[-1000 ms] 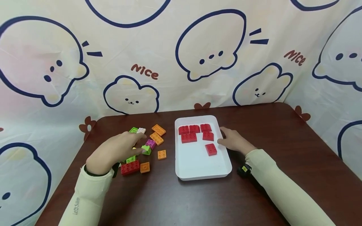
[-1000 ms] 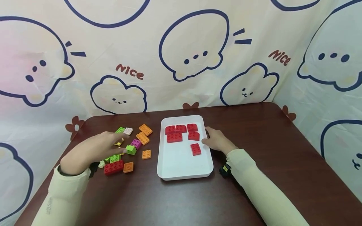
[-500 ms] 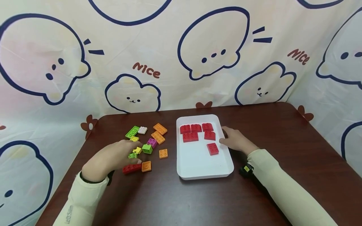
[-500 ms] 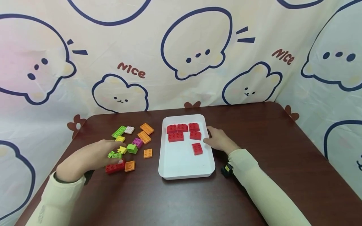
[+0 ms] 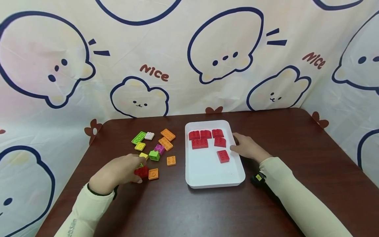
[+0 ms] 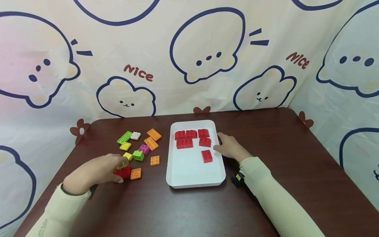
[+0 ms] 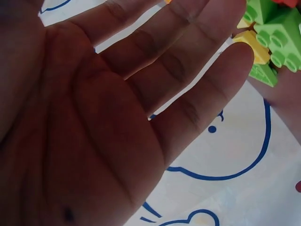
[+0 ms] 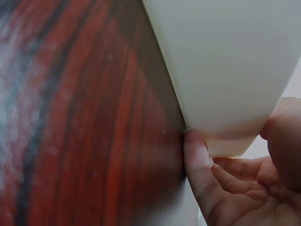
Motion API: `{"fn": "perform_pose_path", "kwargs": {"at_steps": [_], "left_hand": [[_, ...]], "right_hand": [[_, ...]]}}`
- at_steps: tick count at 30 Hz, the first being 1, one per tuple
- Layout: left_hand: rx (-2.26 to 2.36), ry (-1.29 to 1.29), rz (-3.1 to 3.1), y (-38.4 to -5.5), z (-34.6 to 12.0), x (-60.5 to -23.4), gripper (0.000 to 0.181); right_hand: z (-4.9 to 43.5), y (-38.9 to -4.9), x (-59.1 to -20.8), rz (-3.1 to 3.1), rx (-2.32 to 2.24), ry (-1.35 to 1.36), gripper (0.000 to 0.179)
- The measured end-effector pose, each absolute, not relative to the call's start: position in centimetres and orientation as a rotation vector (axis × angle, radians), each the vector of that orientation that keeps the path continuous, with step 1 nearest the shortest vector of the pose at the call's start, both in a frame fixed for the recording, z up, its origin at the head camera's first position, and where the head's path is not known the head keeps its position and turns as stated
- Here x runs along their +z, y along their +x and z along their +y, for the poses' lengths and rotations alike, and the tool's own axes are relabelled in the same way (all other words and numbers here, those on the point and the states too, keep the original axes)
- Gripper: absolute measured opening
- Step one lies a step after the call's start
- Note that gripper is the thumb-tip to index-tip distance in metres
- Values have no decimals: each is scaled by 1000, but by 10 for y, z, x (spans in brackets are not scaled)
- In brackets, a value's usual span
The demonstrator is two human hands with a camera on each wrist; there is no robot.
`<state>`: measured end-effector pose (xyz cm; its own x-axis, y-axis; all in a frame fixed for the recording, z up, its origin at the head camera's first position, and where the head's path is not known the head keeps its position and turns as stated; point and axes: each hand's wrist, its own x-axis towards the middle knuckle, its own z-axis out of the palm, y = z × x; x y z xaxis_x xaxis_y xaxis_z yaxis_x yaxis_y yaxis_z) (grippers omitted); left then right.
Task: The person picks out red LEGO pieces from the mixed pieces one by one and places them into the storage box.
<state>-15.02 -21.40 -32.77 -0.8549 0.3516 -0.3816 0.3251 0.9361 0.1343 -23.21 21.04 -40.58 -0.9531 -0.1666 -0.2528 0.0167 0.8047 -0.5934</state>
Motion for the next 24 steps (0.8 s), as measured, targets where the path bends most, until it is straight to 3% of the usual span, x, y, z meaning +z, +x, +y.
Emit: {"fn": "perform_pose_path", "kwargs": {"at_steps": [24], "left_hand": [[21,548,2715,-155,-210,-342,33]], "right_hand": [[211,-230,-405,2710,-903,-136,77]]}}
